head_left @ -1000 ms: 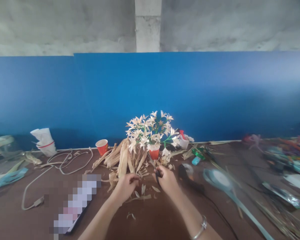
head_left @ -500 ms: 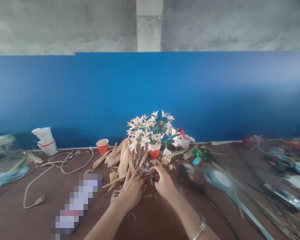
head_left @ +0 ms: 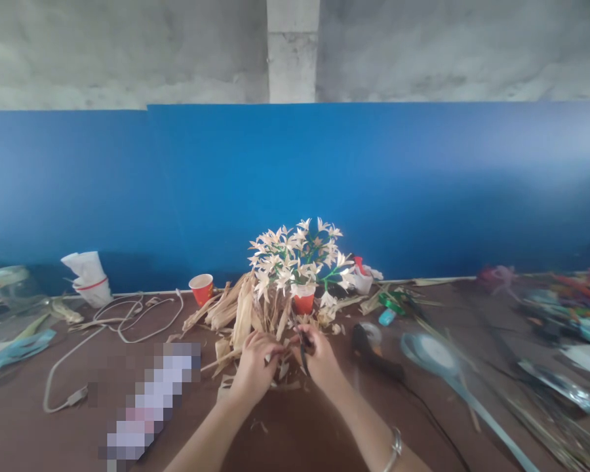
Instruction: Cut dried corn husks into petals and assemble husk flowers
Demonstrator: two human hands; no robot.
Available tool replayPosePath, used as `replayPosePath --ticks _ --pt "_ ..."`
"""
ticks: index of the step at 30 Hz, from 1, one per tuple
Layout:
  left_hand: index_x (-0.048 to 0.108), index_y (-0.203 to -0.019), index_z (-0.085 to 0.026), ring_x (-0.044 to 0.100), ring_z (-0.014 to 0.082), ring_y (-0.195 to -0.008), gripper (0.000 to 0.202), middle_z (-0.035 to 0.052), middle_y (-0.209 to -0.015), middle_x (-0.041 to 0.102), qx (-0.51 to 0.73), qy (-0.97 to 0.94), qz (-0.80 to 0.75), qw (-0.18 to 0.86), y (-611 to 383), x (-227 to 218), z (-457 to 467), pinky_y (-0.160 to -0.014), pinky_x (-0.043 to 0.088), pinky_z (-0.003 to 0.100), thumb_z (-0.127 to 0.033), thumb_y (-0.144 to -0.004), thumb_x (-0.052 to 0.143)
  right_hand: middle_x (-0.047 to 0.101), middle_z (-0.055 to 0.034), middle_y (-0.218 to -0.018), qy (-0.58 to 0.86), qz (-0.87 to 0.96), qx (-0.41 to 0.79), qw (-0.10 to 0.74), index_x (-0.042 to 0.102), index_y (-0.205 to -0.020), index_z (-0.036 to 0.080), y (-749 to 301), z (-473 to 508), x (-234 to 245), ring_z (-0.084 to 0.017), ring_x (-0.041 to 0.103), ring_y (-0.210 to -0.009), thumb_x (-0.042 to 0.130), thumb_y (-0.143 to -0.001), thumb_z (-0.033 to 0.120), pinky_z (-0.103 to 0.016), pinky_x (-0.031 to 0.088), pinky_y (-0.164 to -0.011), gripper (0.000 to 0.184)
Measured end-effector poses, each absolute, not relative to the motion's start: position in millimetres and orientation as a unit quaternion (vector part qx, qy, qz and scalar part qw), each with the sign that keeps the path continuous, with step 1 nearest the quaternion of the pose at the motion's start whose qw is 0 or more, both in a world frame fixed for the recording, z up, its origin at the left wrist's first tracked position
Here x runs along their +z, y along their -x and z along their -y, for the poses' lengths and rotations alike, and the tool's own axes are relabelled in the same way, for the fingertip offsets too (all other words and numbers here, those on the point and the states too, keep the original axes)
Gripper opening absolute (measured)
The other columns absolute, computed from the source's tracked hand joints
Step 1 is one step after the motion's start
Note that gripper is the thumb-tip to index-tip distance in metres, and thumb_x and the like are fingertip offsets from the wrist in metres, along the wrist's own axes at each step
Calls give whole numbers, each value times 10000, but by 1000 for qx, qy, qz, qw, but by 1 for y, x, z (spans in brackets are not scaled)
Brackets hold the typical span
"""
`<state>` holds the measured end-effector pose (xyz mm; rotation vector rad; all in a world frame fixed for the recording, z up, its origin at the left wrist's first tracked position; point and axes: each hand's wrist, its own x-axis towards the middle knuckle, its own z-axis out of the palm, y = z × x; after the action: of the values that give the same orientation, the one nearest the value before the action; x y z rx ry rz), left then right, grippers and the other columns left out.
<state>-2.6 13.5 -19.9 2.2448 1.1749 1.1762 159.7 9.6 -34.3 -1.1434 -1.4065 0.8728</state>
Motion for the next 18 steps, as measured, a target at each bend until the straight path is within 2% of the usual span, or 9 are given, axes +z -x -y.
replayPosePath --ticks 4,8,13,18 --pt "661 -700 -215 572 230 -813 191 60 -760 658 399 -795 -422 174 0 -16 -9 -858 384 402 -96 -713 513 636 -68 -932 472 600 370 530 535 -984 178 -156 -11 -39 -206 607 -815 583 -649 148 -306 484 -723 340" --pt "602 -728 -203 549 235 -815 161 54 -762 618 396 -788 -444 162 -1 -17 -6 -797 405 381 -83 -704 497 626 -48 -867 457 629 334 533 545 -975 185 -156 -8 -37 -206 591 -868 552 -670 140 -296 469 -758 309" --pt "598 -884 -203 548 253 -872 220 67 -846 636 421 -772 -440 182 -1 -23 -7 -810 399 390 -105 -700 528 579 -4 -710 454 637 326 530 551 -874 179 -154 -4 -26 -150 564 -663 524 -698 184 -254 455 -638 178" --pt "656 -764 -210 556 259 -850 107 66 -793 649 424 -763 -447 197 1 -22 -11 -824 393 403 -175 -720 565 579 -2 -690 461 570 361 576 521 -890 171 -155 -9 -25 -137 553 -614 559 -661 209 -246 443 -586 235"
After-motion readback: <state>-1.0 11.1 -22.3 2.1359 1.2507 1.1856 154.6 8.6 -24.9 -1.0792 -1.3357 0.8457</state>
